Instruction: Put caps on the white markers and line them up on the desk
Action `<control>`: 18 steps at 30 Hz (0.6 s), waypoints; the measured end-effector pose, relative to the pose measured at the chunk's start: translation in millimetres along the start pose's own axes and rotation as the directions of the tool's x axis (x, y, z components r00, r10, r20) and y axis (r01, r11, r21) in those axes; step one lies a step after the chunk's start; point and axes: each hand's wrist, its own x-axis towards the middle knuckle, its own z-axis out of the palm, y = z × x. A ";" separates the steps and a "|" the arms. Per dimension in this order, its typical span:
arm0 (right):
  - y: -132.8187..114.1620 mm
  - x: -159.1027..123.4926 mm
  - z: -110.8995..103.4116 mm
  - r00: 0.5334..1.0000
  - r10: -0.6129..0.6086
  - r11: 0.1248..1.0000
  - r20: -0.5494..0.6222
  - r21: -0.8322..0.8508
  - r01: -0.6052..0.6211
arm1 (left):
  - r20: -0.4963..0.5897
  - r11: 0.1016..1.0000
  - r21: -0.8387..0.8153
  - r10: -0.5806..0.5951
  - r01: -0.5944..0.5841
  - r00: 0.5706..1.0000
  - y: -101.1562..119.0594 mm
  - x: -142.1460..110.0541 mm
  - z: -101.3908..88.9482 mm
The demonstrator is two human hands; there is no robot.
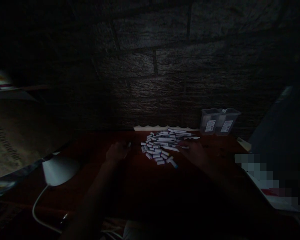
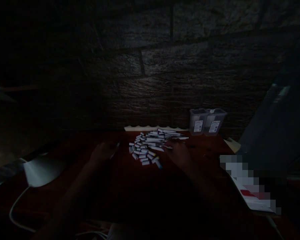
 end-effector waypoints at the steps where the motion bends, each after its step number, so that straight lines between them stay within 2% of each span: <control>1: -2.1 -0.6 1.5 0.998 0.011 1.000 0.054 -0.022 -0.009 | 0.001 1.000 0.021 -0.008 0.008 1.000 1.7 -1.4 1.4; 4: -5.1 -1.9 4.8 0.987 0.045 0.995 0.155 -0.100 -0.030 | -0.016 1.000 0.026 0.008 -0.008 1.000 6.9 -5.6 2.9; 8: 0.2 -2.4 5.8 0.979 0.078 0.990 0.186 -0.133 -0.054 | -0.035 1.000 0.015 -0.014 0.015 0.999 12.4 -11.8 -1.1; 14: 16.8 -0.5 -0.7 0.985 -0.072 0.997 0.158 -0.010 0.075 | -0.034 0.992 0.030 -0.120 0.121 0.992 15.3 -18.5 -9.7; 18: 23.3 1.9 -3.8 0.984 -0.095 0.993 0.149 0.078 0.084 | -0.076 0.993 0.048 -0.104 0.108 0.992 14.3 -17.6 -8.6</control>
